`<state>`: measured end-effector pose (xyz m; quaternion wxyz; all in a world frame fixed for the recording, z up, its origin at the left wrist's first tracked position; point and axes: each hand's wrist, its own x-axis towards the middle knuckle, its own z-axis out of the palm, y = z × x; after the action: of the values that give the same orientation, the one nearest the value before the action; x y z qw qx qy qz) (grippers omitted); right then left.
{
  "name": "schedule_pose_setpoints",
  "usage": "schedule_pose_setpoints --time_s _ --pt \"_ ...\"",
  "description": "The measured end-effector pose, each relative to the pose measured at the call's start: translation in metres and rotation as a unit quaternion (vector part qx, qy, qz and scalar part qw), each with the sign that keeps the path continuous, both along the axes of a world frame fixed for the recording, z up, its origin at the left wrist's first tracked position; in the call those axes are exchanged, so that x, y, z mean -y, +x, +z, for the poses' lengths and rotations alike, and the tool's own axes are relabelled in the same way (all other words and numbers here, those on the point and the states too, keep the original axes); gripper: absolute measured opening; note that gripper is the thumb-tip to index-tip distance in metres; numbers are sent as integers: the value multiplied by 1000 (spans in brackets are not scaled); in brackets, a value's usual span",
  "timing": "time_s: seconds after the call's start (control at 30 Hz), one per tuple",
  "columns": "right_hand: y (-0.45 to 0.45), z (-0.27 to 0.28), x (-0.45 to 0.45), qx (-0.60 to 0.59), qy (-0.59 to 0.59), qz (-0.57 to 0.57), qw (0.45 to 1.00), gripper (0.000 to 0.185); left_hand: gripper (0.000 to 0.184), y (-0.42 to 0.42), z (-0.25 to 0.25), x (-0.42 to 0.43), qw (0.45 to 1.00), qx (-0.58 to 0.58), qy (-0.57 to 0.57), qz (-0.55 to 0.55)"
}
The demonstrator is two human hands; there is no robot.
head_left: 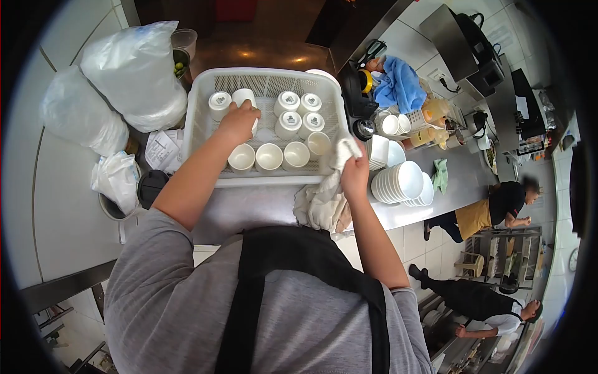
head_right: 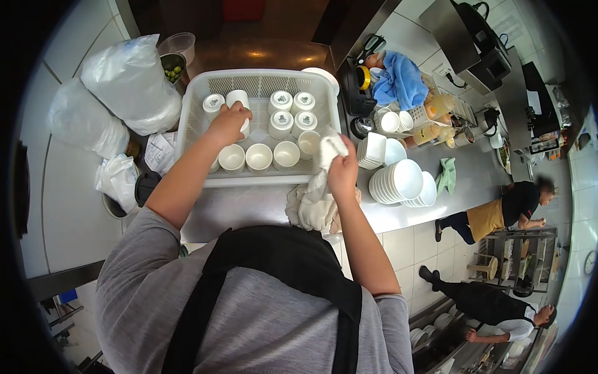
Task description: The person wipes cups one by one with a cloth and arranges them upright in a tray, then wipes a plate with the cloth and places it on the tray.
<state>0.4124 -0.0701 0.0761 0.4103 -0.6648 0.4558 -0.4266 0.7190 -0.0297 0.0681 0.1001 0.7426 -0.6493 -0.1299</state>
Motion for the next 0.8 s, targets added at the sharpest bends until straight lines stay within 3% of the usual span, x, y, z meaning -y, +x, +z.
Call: schedule_pose_setpoints --time_s 0.03,0.1,0.17,0.2,0.23,0.27,0.3,0.37,0.4,0.43,0.47,0.5,0.53,0.57,0.6,0.63,0.67,0.7,0.73,0.77,0.8 --pt "-2 -3 3 133 49 -20 990 32 53 -1 5 -2 1000 1 -2 -2" --pt "1 20 -6 255 184 -91 945 31 50 -5 28 -9 991 -45 -121 37" --pt "-13 25 -5 337 282 -8 898 34 51 -8 46 -12 979 -87 -181 30" --pt "-15 27 -7 340 277 -15 898 34 50 -12 57 -11 933 -324 -159 -3" --pt "-9 36 -13 365 283 27 886 36 49 -18 64 -13 831 -541 -123 -35" --pt "-1 47 -21 389 287 69 873 38 45 -29 69 -18 785 -612 -78 -56" --pt "9 60 -30 373 296 61 877 38 45 -46 69 -22 785 -612 -76 -63" --pt "24 64 -46 205 144 66 966 36 47 -79 65 -30 762 -609 -132 -177" --pt "23 78 -52 67 80 81 991 33 47 -87 65 -33 761 -609 -129 -182" --pt "22 85 -55 68 78 77 992 33 41 -93 65 -36 791 -554 -172 -193" --pt "20 91 -57 187 213 106 953 33 36 -96 63 -36 816 -498 -215 -201" --pt "17 92 -59 300 342 133 881 32 36 -98 58 -35 815 -499 -213 -201" --pt "12 80 -61 94 200 191 956 32 32 -100 50 -32 814 -493 -231 -202" --pt "6 68 -63 -106 29 201 974 32 30 -101 48 -33 813 -486 -249 -202" --pt "5 55 -65 -237 -225 219 920 29 34 -105 49 -35 815 -500 -229 -184" --pt "6 49 -67 -346 -461 218 788 26 34 -104 50 -37 815 -501 -228 -182" --pt "20 66 -79 -530 -351 268 724 21 35 -104 50 -38 831 -513 -146 -157" --pt "18 78 -80 -530 -349 270 724 21 36 -105 52 -40 841 -522 -63 -131" --pt "12 88 -77 -495 -312 228 778 18 35 -112 59 -46 799 -597 75 -28" --pt "9 91 -78 -456 -271 184 827 15 35 -112 62 -47 798 -597 78 -26" --pt "9 85 -79 -456 -269 185 828 15 37 -111 64 -46 802 -582 132 -14"
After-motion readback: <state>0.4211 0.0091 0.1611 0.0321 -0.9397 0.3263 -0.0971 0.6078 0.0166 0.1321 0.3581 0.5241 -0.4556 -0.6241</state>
